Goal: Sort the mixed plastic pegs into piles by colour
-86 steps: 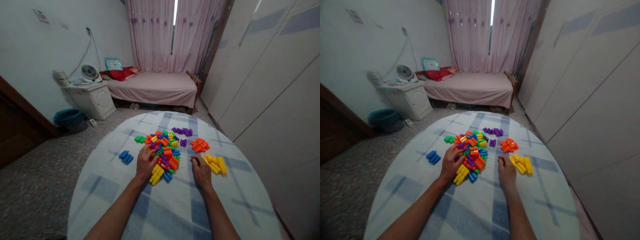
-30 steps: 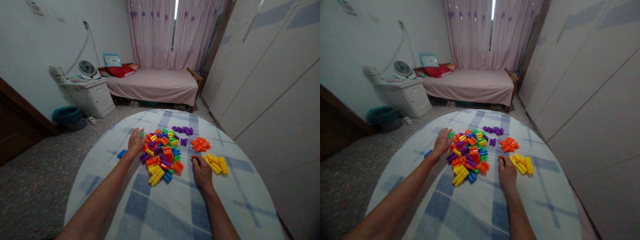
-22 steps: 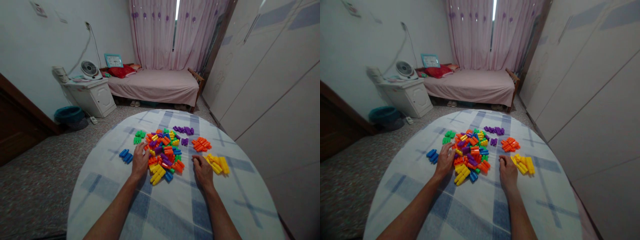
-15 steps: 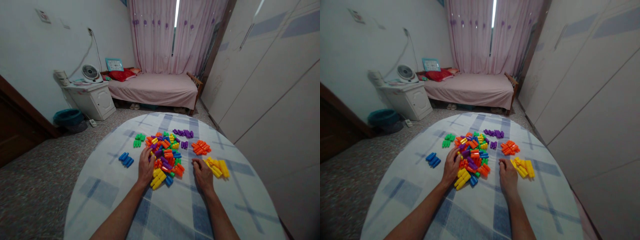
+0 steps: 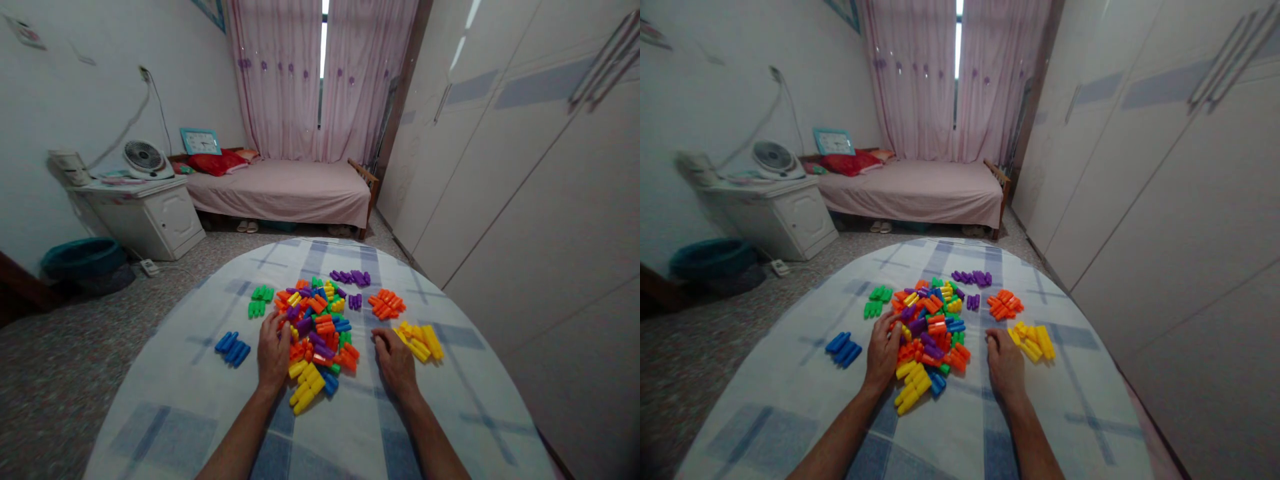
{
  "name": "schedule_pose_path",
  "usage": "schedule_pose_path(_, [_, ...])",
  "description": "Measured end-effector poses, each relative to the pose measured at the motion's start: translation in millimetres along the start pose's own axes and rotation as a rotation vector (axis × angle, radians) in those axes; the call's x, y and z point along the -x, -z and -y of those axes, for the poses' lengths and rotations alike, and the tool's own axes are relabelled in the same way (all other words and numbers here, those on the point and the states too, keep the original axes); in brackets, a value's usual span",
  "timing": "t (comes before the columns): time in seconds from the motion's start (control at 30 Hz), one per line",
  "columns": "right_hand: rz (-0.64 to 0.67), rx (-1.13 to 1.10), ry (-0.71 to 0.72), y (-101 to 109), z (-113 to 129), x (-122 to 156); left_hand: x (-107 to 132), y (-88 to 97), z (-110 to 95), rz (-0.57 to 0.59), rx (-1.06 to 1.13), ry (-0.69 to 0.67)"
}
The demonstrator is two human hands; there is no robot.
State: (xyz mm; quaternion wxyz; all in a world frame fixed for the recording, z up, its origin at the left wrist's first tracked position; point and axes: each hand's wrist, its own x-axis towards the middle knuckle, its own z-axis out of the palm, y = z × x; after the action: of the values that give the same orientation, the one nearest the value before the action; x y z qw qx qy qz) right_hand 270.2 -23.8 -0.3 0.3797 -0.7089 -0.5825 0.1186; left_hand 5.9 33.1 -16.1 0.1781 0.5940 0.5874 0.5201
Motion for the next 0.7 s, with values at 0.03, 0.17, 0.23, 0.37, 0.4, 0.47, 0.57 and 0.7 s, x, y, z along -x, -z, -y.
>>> schedule_pose_path(0.03, [-0.004, 0.007, 0.003, -1, 0, 1, 0, -0.3, 1, -0.001, 0.004, -0.002])
schedule_pose_path(0.17, [0.006, 0.029, 0.015, -2, -1, 3, -2, -1.1, 3, -0.001, 0.01, -0.001])
schedule_pose_path(0.23, [0.031, 0.036, 0.011, 0, 0, 3, -2, -1.7, 3, 0.004, -0.001, 0.006])
schedule_pose_path(0.37, [0.09, 0.063, 0.023, 3, 9, -9, -1, -3.6, 5, 0.008, -0.016, 0.01])
schedule_pose_path(0.4, [0.102, 0.087, 0.039, 4, 14, -15, -1, -3.9, 6, 0.009, -0.016, 0.009])
schedule_pose_path(0.47, [0.109, 0.162, 0.083, 3, 24, -30, 0, -3.9, 5, 0.014, -0.02, 0.01])
schedule_pose_path(0.57, [0.124, 0.298, 0.156, -4, 40, -55, 0, -3.2, 4, 0.025, -0.033, 0.014])
schedule_pose_path(0.7, [0.182, 0.47, 0.221, -19, 50, -78, 0, -2.9, 4, 0.032, -0.05, 0.015])
